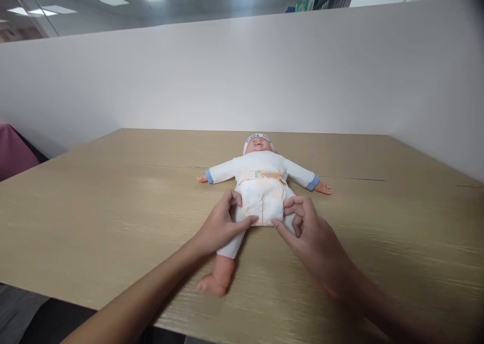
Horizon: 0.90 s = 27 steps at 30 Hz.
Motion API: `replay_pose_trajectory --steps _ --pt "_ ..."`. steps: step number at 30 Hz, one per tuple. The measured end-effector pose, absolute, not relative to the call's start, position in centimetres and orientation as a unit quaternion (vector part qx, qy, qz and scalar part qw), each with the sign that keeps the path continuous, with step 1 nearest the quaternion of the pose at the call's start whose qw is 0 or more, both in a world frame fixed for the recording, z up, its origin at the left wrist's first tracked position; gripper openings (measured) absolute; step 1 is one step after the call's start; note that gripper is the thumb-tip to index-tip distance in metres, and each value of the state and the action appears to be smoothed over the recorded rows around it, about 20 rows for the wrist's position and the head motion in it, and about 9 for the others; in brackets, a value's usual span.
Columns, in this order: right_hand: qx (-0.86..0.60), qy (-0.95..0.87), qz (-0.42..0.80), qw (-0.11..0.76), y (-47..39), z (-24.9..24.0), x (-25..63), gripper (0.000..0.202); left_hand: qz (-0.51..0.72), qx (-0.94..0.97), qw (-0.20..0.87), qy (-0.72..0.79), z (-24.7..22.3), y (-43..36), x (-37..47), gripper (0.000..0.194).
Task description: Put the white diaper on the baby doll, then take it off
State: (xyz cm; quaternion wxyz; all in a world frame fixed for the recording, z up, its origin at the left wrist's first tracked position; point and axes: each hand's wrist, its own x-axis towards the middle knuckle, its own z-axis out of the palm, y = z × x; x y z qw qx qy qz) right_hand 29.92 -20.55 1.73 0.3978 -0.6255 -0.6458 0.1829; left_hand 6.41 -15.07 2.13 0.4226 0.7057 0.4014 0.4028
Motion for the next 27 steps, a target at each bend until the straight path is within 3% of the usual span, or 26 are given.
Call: replay_pose_trajectory --steps 7,12,15,19,23,27 --pt "-0.646 -0.623 0.205 0.389 -21.3 2.1 31.1 0.041 0.439 0.631 0.45 0.456 1.1 -16.1 6.3 0.057" --pt "-0.623 -0.665 0.161 0.38 -21.1 1.6 31.3 0.033 0.395 0.667 0.412 0.48 2.4 -16.6 6.4 0.034" --pt "-0.603 -0.691 0.149 0.37 -20.6 1.5 30.9 0.029 0.341 0.696 0.415 0.477 3.5 -16.3 6.6 0.031" --pt "-0.577 -0.712 0.162 0.365 -19.9 1.6 30.5 0.037 0.33 0.667 0.509 0.434 4.1 -15.6 6.7 0.035" --pt "-0.569 -0.685 0.235 0.39 -19.7 1.8 30.7 0.032 0.354 0.595 0.606 0.393 3.6 -15.4 6.6 0.042" --pt "-0.575 -0.642 0.294 0.412 -19.8 1.9 30.9 0.032 0.384 0.559 0.618 0.398 2.6 -15.2 6.7 0.047"
